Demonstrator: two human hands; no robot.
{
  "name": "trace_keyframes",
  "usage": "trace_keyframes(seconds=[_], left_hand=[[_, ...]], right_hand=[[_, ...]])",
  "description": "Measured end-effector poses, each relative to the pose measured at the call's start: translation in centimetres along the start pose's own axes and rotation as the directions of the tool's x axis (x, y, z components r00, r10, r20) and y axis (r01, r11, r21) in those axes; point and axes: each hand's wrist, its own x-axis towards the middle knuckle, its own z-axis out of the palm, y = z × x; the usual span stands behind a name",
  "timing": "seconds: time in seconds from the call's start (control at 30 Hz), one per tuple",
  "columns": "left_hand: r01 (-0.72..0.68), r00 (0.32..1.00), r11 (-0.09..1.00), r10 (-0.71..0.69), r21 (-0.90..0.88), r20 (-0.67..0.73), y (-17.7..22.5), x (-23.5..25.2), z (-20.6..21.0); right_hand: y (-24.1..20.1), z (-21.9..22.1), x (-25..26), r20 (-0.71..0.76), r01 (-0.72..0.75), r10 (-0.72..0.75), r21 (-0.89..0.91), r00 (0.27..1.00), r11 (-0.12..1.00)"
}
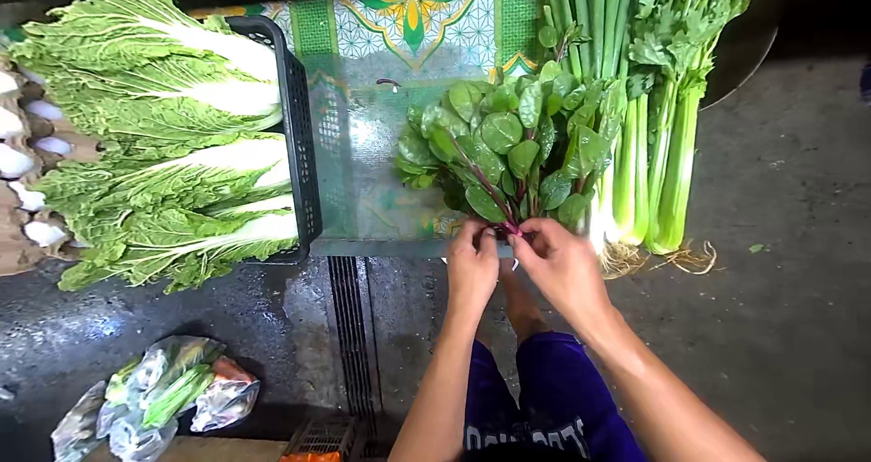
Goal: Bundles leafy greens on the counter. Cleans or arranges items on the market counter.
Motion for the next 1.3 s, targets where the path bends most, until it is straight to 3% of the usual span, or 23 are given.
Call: trace_keyframes(seconds=[0.13, 0.33, 0.53, 0.6, 0.7, 0.83, 0.93, 1.03, 1.3], left_hand=[[0.121, 0.984, 0.969, -0.145, 0.216, 0.101, 1.1, 0.8, 0.6], [0.198, 0.977, 0.977, -0.19, -0.08, 0.099, 0.9, 1.9, 0.4], [0.098, 0.995, 0.974, -0.089, -0.207, 0.051, -0.6, 1.3, 0.1], [0.026, 1.0, 0.97, -0.027, -0.244, 0.001, -1.1, 0.7, 0.1], [-0.008, 1.0, 0.954, 0.001, -0.3, -0.025, -1.7, 0.4, -0.1], [0.083, 0.992, 0.995, -0.078, -0.048, 0.1, -2.1, 1.2, -1.2], [-0.045, 0.985, 0.992, 0.024, 0.119, 0.169, -1.6, 1.3, -2.1], [-0.16, 0.96, 0.977, 0.121, 0.138, 0.254, -1.8, 1.5, -2.9], [-0.18, 0.858, 0.971, 0.076, 0.159, 0.508, -1.6, 4.2, -5.1]], right_hand=[[-0.2, 0.1, -0.3, 0.007, 0.017, -0.017, -0.049, 1.0, 0.999], [-0.9, -0.2, -0.2, 0.073, 0.041, -0.034, -0.099, 0.997, 0.994], [-1.7, -0.2, 0.2, 0.21, 0.106, -0.082, -0.103, 0.974, 0.989], [-1.6, 0.2, 0.1, 0.169, 0.132, -0.118, -0.078, 0.978, 0.988], [-0.8, 1.2, -0.1, -0.01, 0.176, -0.176, 0.006, 0.984, 0.984], [0.1, 2.2, -0.2, -0.07, 0.166, -0.161, 0.078, 0.984, 0.983], [-0.2, 2.6, -0.7, -0.075, 0.191, -0.184, 0.095, 0.98, 0.977], [-0.5, 3.1, -1.4, -0.081, 0.187, -0.179, 0.105, 0.98, 0.977], [0.0, 3.9, -1.3, -0.096, 0.123, -0.111, 0.127, 0.989, 0.984]])
